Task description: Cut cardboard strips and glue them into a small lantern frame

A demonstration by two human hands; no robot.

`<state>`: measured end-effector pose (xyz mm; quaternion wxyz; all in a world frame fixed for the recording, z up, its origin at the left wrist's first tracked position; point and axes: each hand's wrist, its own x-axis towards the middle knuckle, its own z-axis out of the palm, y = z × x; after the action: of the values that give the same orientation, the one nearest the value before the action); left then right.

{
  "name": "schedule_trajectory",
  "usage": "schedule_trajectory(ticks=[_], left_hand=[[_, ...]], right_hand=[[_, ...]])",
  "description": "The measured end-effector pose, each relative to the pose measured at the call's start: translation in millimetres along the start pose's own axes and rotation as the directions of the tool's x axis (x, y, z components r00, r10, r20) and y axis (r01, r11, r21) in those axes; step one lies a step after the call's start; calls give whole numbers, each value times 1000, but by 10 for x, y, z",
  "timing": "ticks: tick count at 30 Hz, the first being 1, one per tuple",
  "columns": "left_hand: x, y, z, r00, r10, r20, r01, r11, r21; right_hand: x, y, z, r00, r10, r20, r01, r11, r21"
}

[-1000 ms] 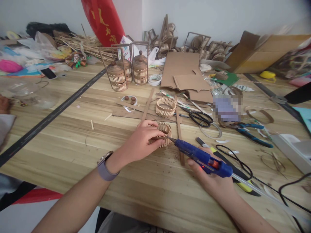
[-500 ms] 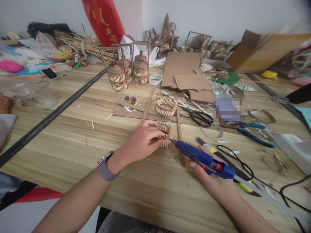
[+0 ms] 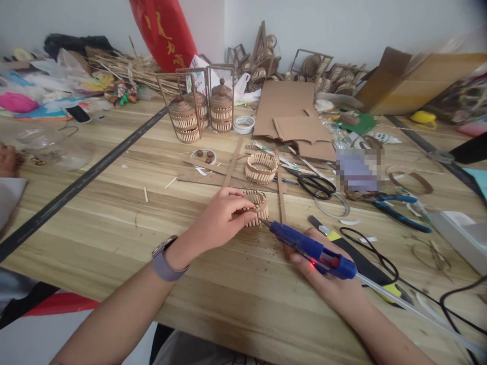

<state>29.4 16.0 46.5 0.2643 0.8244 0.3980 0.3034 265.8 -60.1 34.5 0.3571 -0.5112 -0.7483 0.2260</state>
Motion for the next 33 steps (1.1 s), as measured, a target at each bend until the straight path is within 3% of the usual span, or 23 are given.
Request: schedule_trajectory(ticks=[33], left_hand=[[5,-13,28,998,57,12,-57,998,-6]], right_hand=[[-10,25,31,996,-35,-84,24,991,-131]])
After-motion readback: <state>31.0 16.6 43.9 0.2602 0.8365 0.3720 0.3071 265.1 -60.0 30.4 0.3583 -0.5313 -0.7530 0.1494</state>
